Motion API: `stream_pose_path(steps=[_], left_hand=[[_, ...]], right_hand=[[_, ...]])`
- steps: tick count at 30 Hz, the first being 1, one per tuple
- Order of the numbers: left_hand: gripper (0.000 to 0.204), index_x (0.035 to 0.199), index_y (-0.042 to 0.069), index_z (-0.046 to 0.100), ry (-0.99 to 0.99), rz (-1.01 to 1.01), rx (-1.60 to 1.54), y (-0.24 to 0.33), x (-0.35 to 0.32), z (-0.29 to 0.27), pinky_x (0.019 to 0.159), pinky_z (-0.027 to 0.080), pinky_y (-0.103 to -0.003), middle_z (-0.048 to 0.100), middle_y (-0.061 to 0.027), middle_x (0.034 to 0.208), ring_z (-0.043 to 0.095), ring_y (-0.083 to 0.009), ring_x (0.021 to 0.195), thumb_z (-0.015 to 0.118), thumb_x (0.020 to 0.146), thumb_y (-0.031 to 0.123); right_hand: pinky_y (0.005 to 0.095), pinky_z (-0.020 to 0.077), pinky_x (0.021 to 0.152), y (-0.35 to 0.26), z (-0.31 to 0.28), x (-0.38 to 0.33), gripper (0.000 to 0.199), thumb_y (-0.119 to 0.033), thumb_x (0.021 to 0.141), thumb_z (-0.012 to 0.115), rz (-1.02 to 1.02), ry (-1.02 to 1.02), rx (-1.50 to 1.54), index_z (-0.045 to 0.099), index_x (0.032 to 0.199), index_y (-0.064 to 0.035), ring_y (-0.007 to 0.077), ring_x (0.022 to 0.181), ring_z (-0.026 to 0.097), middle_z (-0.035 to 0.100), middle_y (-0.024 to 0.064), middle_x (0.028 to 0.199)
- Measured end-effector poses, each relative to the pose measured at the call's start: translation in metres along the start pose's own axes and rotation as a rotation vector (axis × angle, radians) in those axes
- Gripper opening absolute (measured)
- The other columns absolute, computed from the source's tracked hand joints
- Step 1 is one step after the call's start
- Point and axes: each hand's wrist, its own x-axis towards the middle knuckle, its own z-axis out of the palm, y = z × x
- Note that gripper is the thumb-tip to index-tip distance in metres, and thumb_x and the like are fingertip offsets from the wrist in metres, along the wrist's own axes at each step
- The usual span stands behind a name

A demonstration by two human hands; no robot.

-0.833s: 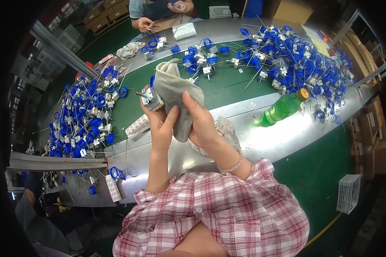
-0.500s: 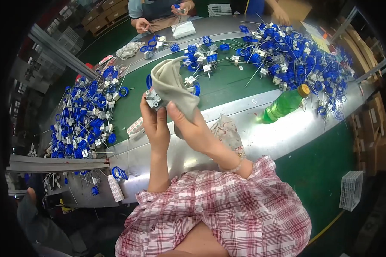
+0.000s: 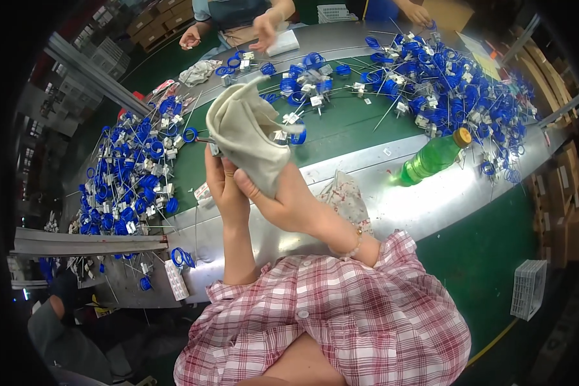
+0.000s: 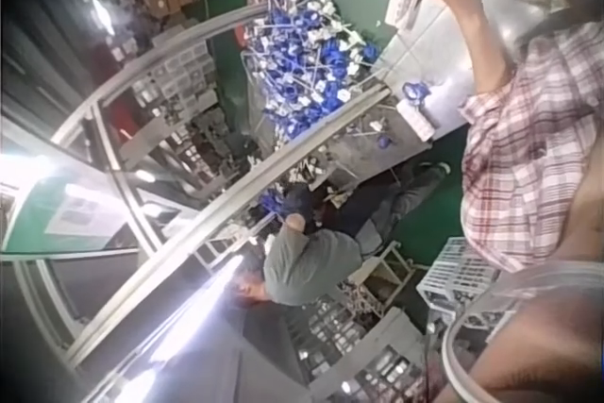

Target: Wiping and cleaning small mechanical motor components on an assembly line.

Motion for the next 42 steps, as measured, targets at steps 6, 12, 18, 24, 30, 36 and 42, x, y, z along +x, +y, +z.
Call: stream_pose_path(steps=[6,12,18,24,30,36,42], left_hand=[[0.040,0.118,-0.002,0.039,0.017,-0.077,-0.339,0.002,0.013,-0.013,0.086,0.036,-0.027,0.050,-0.0082,0.110,0.048,-0.0153,0.100,0.041,0.091,0.027],[0.045,0.111,-0.002,0.046,-0.015,-0.080,-0.426,0.010,0.020,-0.012,0.082,0.035,-0.030,0.054,-0.0093,0.102,0.051,-0.0173,0.089,0.038,0.090,0.037],[0.048,0.108,-0.003,0.047,-0.081,-0.013,-0.372,0.019,0.015,-0.009,0.079,0.036,-0.032,0.056,-0.0104,0.095,0.052,-0.0183,0.080,0.035,0.090,0.039],[0.046,0.104,-0.003,0.049,-0.142,-0.003,-0.253,0.026,0.009,0.007,0.075,0.038,-0.031,0.056,-0.0110,0.093,0.052,-0.0168,0.076,0.035,0.090,0.039],[0.035,0.111,-0.006,0.045,-0.008,-0.024,0.017,0.034,-0.004,0.015,0.065,0.040,-0.024,0.057,-0.0094,0.087,0.052,-0.0120,0.076,0.048,0.088,0.021],[0.041,0.111,-0.007,0.046,-0.003,0.195,0.365,0.021,-0.005,0.009,0.069,0.042,-0.028,0.058,-0.0136,0.090,0.054,-0.0172,0.079,0.058,0.081,0.019],[0.045,0.108,-0.007,0.048,-0.030,0.210,0.286,0.024,-0.013,0.018,0.070,0.041,-0.027,0.056,-0.0108,0.086,0.052,-0.0161,0.077,0.059,0.081,0.028]], right_hand=[[0.0309,0.0332,0.092,0.006,-0.007,-0.016,0.046,-0.018,0.087,0.045,0.074,-0.086,0.043,0.029,0.126,0.0016,0.0198,0.110,0.043,0.045,0.0128,0.119],[0.0394,0.0327,0.096,0.015,-0.047,-0.057,0.054,-0.038,0.089,0.037,0.354,0.235,0.741,0.030,0.127,0.0004,0.0253,0.115,0.040,0.040,0.0144,0.125],[0.0398,0.0365,0.092,-0.011,-0.080,-0.054,0.053,-0.036,0.089,0.037,0.031,0.395,0.875,0.030,0.125,0.0026,0.0271,0.111,0.043,0.042,0.0159,0.122],[0.0370,0.0382,0.087,-0.029,-0.063,-0.050,0.046,-0.026,0.086,0.045,-0.214,0.356,0.247,0.037,0.119,0.0046,0.0268,0.107,0.046,0.044,0.0160,0.119],[0.0387,0.0387,0.083,-0.035,-0.015,-0.006,0.032,-0.010,0.075,0.052,-0.453,0.054,-0.655,0.052,0.104,0.0033,0.0395,0.096,0.049,0.053,0.0204,0.105],[0.0314,0.0411,0.077,-0.028,-0.021,0.000,0.028,-0.008,0.080,0.050,-0.276,0.023,-0.433,0.051,0.106,0.0037,0.0246,0.089,0.054,0.054,0.0157,0.104],[0.0224,0.0415,0.073,-0.020,-0.039,-0.003,0.028,-0.020,0.090,0.043,0.230,0.213,0.135,0.049,0.109,-0.0010,0.0090,0.084,0.051,0.055,0.0041,0.098]])
